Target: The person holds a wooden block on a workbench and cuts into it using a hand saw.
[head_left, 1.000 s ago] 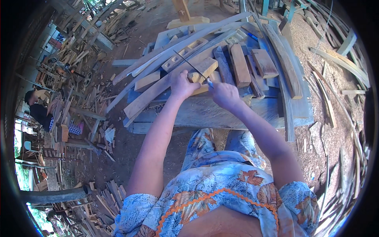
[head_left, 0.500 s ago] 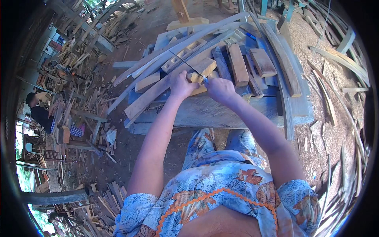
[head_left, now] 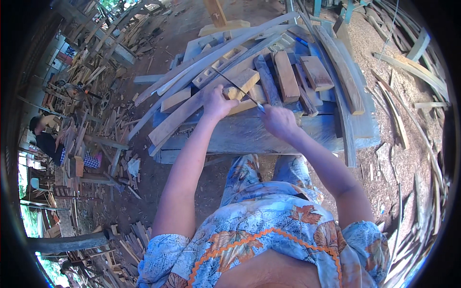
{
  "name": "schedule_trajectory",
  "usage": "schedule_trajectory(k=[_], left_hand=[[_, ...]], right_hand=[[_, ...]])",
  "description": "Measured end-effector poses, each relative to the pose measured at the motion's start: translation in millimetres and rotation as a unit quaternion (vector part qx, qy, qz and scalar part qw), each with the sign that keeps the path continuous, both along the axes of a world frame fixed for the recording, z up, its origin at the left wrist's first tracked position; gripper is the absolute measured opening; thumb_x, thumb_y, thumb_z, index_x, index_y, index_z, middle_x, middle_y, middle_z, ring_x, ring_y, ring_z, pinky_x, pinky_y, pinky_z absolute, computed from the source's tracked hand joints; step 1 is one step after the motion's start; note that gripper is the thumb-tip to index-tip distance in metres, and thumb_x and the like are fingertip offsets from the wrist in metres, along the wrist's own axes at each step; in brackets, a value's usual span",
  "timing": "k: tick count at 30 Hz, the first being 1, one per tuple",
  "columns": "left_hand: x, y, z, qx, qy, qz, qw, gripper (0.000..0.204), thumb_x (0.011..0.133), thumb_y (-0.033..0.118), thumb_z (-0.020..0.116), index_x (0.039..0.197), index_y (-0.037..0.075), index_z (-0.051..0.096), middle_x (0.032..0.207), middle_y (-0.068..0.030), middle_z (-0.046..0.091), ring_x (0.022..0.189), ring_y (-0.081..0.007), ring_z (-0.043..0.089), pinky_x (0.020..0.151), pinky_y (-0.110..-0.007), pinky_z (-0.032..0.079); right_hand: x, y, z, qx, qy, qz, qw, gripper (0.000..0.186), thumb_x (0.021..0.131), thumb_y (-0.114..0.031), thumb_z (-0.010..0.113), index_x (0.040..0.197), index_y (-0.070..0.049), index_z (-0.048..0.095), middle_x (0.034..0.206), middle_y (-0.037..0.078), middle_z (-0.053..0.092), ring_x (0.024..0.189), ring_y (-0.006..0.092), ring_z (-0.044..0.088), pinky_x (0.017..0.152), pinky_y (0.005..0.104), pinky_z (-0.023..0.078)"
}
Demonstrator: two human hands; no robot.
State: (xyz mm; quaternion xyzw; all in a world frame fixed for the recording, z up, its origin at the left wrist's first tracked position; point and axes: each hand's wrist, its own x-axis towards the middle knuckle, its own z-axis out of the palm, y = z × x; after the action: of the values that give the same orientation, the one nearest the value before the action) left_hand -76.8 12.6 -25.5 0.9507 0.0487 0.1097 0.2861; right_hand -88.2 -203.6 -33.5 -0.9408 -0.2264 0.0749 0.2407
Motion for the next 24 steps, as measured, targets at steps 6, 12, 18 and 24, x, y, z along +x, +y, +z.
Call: schedule_trajectory(k=[6, 12, 18, 24], left_hand=[[2, -4, -1, 0.009, 0.021, 0.003, 1.000, 0.049, 0.056, 0.033, 0.077, 0.085, -0.001, 0.055, 0.081, -0.0177, 0.064, 0.079, -0.0309, 0.063, 0.072, -0.038, 0.049], [0, 7, -7, -0.023, -0.007, 0.002, 1.000, 0.048, 0.056, 0.032, 0.077, 0.083, -0.001, 0.055, 0.081, -0.0189, 0.063, 0.079, -0.0317, 0.063, 0.071, -0.038, 0.049], [0, 6, -5, -0.042, 0.001, -0.008, 0.999, 0.048, 0.055, 0.031, 0.077, 0.083, -0.001, 0.055, 0.082, -0.0202, 0.063, 0.080, -0.0328, 0.063, 0.072, -0.039, 0.049], [2, -4, 0, -0.002, 0.010, 0.003, 1.000, 0.048, 0.055, 0.030, 0.077, 0.085, -0.001, 0.056, 0.082, -0.0194, 0.063, 0.080, -0.0330, 0.063, 0.072, -0.040, 0.049]], right_hand=[[26, 28, -4, 0.030, -0.024, 0.023, 0.999, 0.024, 0.089, -0.025, 0.048, 0.085, -0.004, 0.060, 0.078, 0.018, 0.066, 0.079, 0.0340, 0.065, 0.070, 0.0458, 0.050], [-28, -30, -23, -0.026, 0.000, -0.001, 1.000, 0.024, 0.090, -0.026, 0.049, 0.093, -0.005, 0.058, 0.076, 0.018, 0.065, 0.077, 0.0353, 0.065, 0.069, 0.0459, 0.050], [-5, -11, 5, -0.012, 0.006, 0.015, 1.000, 0.028, 0.090, -0.029, 0.048, 0.092, -0.004, 0.060, 0.081, 0.018, 0.066, 0.079, 0.0347, 0.065, 0.070, 0.0445, 0.050], [29, 30, 3, 0.025, -0.024, 0.023, 0.999, 0.029, 0.089, -0.029, 0.048, 0.087, -0.004, 0.063, 0.082, 0.017, 0.066, 0.079, 0.0339, 0.065, 0.071, 0.0443, 0.050]])
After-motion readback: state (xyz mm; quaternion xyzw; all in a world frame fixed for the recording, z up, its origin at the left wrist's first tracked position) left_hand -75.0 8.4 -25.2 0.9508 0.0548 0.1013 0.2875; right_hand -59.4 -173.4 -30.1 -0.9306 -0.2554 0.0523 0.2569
